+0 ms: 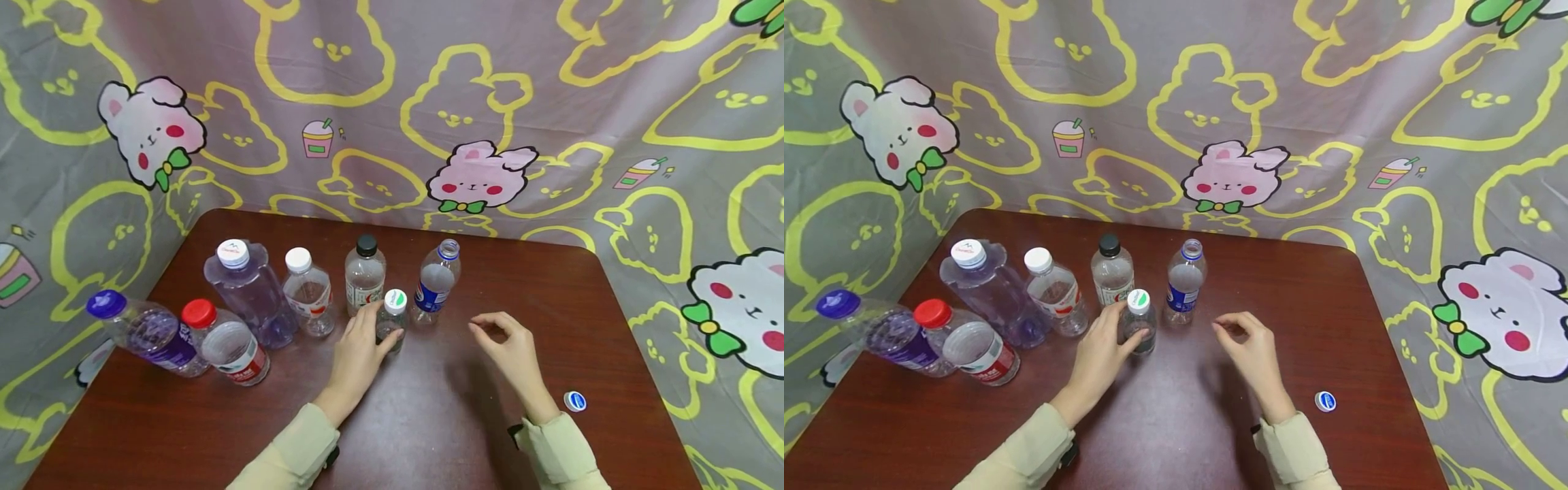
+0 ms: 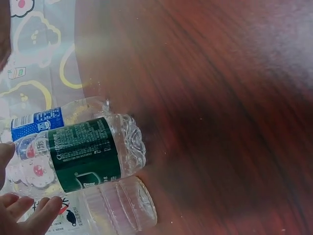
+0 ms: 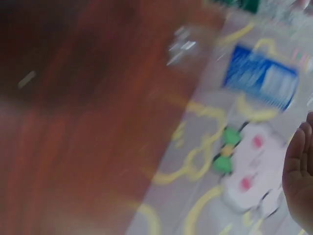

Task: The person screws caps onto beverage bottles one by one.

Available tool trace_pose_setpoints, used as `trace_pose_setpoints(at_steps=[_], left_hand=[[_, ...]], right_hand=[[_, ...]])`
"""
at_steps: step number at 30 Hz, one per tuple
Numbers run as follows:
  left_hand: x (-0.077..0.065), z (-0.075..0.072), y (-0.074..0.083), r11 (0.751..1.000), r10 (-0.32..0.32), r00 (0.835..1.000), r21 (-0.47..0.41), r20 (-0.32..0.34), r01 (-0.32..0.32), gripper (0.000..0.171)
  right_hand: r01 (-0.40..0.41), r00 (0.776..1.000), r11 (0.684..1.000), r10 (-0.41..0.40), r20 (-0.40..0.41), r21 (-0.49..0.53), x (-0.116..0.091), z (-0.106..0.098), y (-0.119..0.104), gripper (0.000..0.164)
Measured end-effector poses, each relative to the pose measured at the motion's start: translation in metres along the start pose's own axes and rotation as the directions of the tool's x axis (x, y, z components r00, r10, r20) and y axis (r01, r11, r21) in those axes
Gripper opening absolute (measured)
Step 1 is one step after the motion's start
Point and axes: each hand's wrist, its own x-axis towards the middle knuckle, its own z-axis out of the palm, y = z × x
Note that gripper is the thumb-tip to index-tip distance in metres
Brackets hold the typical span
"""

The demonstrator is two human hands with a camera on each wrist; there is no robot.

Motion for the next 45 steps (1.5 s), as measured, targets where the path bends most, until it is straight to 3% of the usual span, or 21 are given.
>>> trace_pose_setpoints(at_steps=[4, 8, 11, 14, 17, 24, 29, 38, 45], left_hand=[[0.004, 0.003, 0.001, 1.0, -0.008, 1.0, 0.01, 0.001, 0.008, 0.056], [0.008, 0.006, 0.002, 1.0, -0.002, 1.0, 0.03, -0.008, 0.002, 0.056], [0.011, 0.008, 0.002, 0.999, 0.01, 1.0, 0.041, -0.022, -0.009, 0.056], [0.013, 0.01, 0.003, 0.999, 0.02, 0.999, 0.046, -0.035, -0.019, 0.055], [0.015, 0.011, 0.003, 0.999, 0.023, 0.999, 0.049, -0.047, -0.021, 0.054], [0.018, 0.012, 0.003, 0.998, 0.014, 0.998, 0.07, -0.053, -0.011, 0.054], [0.019, 0.012, 0.004, 0.997, 0.021, 0.998, 0.081, -0.052, -0.016, 0.055], [0.018, 0.012, 0.004, 0.997, 0.023, 0.998, 0.079, -0.051, -0.019, 0.059], [0.019, 0.011, 0.005, 0.997, 0.02, 0.999, 0.071, -0.036, -0.018, 0.061]], right_hand=[[-0.204, 0.979, 0.975, 0.201, -0.038, -0.091, -0.007, -0.026, 0.027, 0.011], [-0.384, 0.923, 0.898, 0.383, -0.048, -0.213, -0.013, -0.055, 0.049, 0.024], [-0.467, 0.88, 0.839, 0.471, -0.058, -0.281, -0.02, -0.074, 0.063, 0.031], [-0.52, 0.842, 0.786, 0.537, -0.049, -0.335, -0.028, -0.088, 0.077, 0.035], [-0.531, 0.808, 0.744, 0.589, 0.023, -0.405, -0.035, -0.1, 0.091, 0.044], [-0.512, 0.717, 0.693, 0.67, 0.192, -0.508, -0.045, -0.111, 0.115, 0.064], [-0.497, 0.709, 0.696, 0.67, 0.219, -0.518, -0.051, -0.111, 0.12, 0.066], [-0.453, 0.729, 0.702, 0.646, 0.224, -0.549, -0.054, -0.11, 0.122, 0.054], [-0.48, 0.694, 0.678, 0.681, 0.232, -0.557, -0.055, -0.11, 0.123, 0.056]])
